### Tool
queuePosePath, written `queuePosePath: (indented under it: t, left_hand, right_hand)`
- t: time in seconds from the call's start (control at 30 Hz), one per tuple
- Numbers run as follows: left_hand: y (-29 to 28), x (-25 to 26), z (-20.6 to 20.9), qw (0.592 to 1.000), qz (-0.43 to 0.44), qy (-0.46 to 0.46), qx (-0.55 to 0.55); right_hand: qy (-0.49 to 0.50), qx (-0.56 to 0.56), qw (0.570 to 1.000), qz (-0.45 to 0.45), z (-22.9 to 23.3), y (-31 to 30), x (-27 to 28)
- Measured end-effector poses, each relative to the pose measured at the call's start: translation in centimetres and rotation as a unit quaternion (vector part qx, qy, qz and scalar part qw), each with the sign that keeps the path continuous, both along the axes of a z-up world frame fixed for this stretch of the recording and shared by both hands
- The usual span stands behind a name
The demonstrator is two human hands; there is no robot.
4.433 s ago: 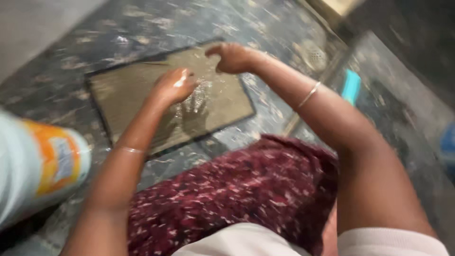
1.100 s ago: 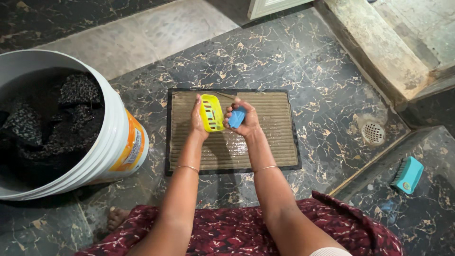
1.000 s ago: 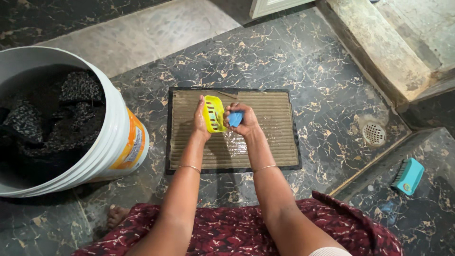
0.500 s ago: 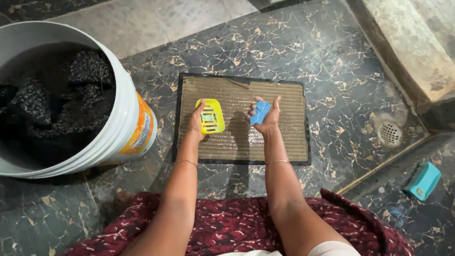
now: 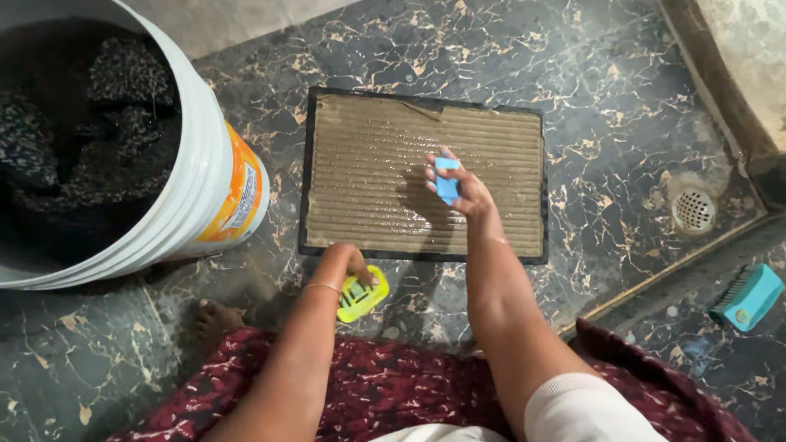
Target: The person washes a beige mat and a dark grey mat on a marble floor. They use a bucket of water, a yellow soap dish, a blue bar of soap, and a blue scrub brush to clean the mats by hand.
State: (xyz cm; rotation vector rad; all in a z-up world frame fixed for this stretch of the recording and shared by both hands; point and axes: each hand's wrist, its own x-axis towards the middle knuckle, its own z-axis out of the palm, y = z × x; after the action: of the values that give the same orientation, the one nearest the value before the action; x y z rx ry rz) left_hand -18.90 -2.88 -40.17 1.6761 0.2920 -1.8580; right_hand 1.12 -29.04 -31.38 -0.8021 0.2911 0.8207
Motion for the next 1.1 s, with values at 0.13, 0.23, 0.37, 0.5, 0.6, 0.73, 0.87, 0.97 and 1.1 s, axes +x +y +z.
queuePosePath:
  t: [0.13,0.23,0.37,0.5,0.6,0.73,0.87,0.97,1.1]
  left_hand:
    - [1.5,1.4,0.6,0.962,-0.106,-0.173,0.181]
    - [4.4,5.3,2.4,0.904,-0.039,-0.280,0.322]
    - [6.9,8.1,4.1,0.828,0.052,-0.360,0.427]
    - [7.1,5.6,1.5,0.767,0.080,-0.452,0.448]
    - [6.9,4.0,-1.5,0.711,0.057,-0.523,0.465]
    - [7.5,3.6,-1.9,0.702,0.060,-0.542,0.458]
    - [7.7,3.0,0.4,0.726,0.039,-0.526,0.441]
    - [7.6,2.6,3.1,0.726,0.028,-0.524,0.444]
    - [7.6,2.9,8.0,0.769,0.030,-0.483,0.418]
  right_hand:
    - [-0.070,-0.107,0.989,0.080,-3.0,4.7,2.4]
    - [-0.380,-0.617,0.678,0.125,-6.0,12.2,-1.2]
    - [-0.609,-0.686,0.293,0.271,-7.9,17.1,-13.2]
    - [-0.700,-0.510,0.424,0.264,-6.0,14.8,-16.8]
    - [-0.612,-0.597,0.379,0.355,-7.8,10.2,-11.8]
    - [-0.508,-0.757,0.386,0.139,-6.5,-4.4,-4.8]
    - [-0.323,-0.841,0.425,0.086,-1.9,-6.4,-3.2]
    - [-0.327,-0.834,0.427,0.121,-3.0,1.7,-6.7]
    - [-0.474,-0.755,0.420,0.168,-4.5,12.4,-12.6]
